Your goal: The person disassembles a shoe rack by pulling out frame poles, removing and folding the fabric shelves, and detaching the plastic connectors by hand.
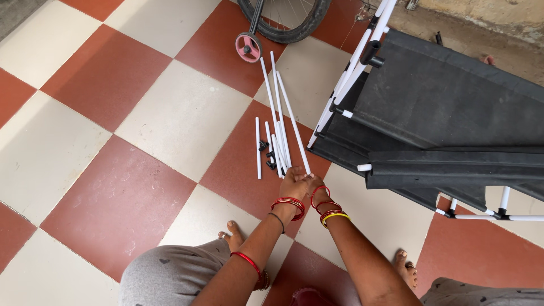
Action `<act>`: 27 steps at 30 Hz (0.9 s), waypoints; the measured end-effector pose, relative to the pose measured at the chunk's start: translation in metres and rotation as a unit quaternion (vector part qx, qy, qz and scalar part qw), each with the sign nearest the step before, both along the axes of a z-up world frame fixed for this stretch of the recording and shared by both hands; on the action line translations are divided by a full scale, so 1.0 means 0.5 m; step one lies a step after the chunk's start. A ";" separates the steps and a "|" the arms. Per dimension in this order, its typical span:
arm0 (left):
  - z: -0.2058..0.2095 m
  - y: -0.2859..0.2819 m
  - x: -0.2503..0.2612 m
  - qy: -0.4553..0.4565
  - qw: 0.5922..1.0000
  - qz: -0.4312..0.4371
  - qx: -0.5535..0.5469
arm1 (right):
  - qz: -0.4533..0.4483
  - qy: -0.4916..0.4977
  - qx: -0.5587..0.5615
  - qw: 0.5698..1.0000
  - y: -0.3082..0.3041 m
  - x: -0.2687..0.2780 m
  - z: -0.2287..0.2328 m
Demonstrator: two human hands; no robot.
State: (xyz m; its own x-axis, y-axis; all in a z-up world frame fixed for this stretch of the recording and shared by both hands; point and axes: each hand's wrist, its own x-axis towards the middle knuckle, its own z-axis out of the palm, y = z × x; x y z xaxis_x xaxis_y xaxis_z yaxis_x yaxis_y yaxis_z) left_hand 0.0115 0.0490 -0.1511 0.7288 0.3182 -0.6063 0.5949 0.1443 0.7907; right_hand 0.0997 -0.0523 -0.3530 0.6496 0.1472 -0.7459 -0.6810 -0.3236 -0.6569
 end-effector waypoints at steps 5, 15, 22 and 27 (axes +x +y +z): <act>-0.104 0.003 0.012 -0.076 0.986 0.106 -0.101 | -0.220 0.228 0.051 0.947 0.059 0.030 -0.008; -0.087 0.003 0.006 0.075 0.980 0.162 -0.091 | -0.040 0.014 -0.088 0.995 0.081 0.045 -0.034; -0.072 -0.018 -0.005 0.092 0.979 0.161 -0.091 | 0.034 0.073 -0.048 0.996 0.080 0.040 -0.060; -0.087 -0.035 -0.017 0.111 0.976 0.160 -0.097 | 0.039 0.047 0.051 0.997 0.049 0.033 -0.172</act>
State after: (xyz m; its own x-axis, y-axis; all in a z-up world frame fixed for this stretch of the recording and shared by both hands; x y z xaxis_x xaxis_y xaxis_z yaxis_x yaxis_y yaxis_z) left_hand 0.0031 0.0313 -0.1944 0.4553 0.3714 -0.8092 0.6486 0.4843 0.5872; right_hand 0.1163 -0.0279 -0.4389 0.5613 0.2724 -0.7815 -0.7167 -0.3123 -0.6236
